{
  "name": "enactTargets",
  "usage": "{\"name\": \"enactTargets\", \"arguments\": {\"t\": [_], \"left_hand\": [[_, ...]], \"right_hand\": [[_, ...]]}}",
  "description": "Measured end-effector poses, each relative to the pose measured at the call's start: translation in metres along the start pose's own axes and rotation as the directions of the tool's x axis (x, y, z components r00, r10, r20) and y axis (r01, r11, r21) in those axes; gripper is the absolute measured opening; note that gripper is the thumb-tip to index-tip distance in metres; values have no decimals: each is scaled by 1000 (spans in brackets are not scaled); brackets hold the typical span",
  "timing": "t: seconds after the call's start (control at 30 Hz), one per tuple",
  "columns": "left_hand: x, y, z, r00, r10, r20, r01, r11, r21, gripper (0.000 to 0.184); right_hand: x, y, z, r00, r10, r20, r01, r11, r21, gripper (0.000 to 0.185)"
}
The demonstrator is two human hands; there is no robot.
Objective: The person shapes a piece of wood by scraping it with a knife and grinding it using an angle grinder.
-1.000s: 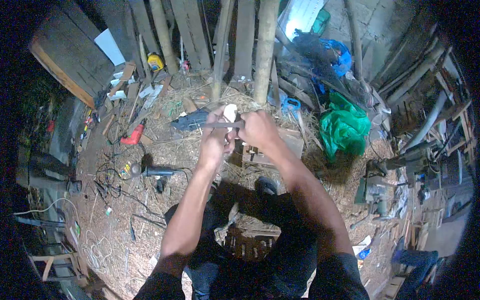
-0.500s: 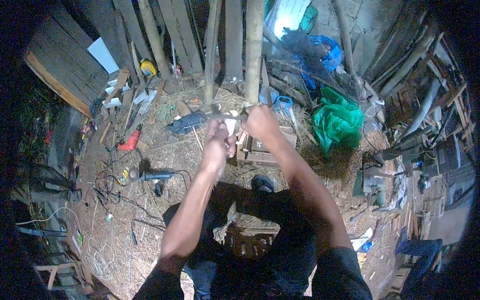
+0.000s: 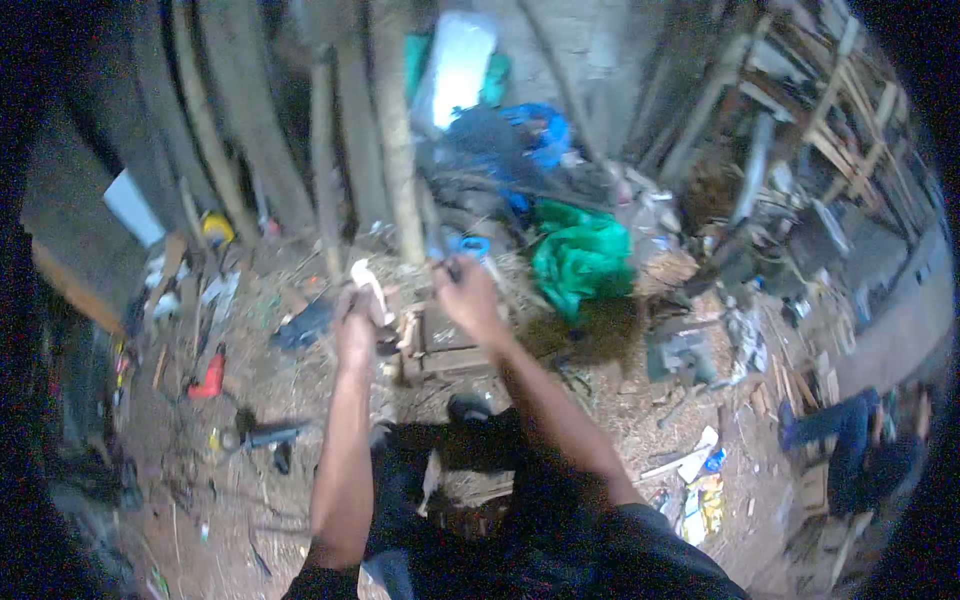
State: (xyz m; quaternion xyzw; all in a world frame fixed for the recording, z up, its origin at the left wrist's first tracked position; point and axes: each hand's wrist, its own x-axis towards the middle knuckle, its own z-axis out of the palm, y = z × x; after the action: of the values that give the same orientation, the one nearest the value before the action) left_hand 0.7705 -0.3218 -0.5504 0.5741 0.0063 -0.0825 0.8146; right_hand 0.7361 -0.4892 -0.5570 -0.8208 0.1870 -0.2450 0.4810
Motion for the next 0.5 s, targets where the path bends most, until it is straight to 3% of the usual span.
{"name": "enactTargets", "arguments": {"t": [0.03,0.07,0.1,0.13,0.2,0.23,0.27,0.47,0.5], "left_hand": [[-2,-2,8,998,-15,64,18,999,-40,15],[-1,-6,16,992,-27,124,37,996,-80,13],[1,-12,25,982,43,186,-20,992,-123,10],[-3,-9,40,975,6,224,18,994,-107,10],[-18,5,68,956,-65,286,85,995,-55,9],[-25,13,86,948,-23,317,70,988,-138,9],[-22,7,99,932,78,355,-13,983,-182,10],[-66,75,197,872,-12,489,163,949,-268,18],[-68,77,205,843,-17,537,179,951,-251,20]], "right_hand": [[-5,6,-2,997,-19,-81,26,996,84,26],[-4,25,0,998,2,-70,19,955,297,19],[-14,0,-19,999,46,-26,-33,927,373,18],[-27,-25,-38,996,90,29,-93,890,447,16],[-34,-25,-55,996,-17,-87,44,943,328,14],[-36,-28,-63,987,-77,-143,113,958,265,13],[-37,-33,-73,981,-91,-174,134,956,260,14],[-42,-75,-157,923,-173,-343,269,928,258,19],[-43,-78,-169,936,-108,-335,209,936,282,20]]}}
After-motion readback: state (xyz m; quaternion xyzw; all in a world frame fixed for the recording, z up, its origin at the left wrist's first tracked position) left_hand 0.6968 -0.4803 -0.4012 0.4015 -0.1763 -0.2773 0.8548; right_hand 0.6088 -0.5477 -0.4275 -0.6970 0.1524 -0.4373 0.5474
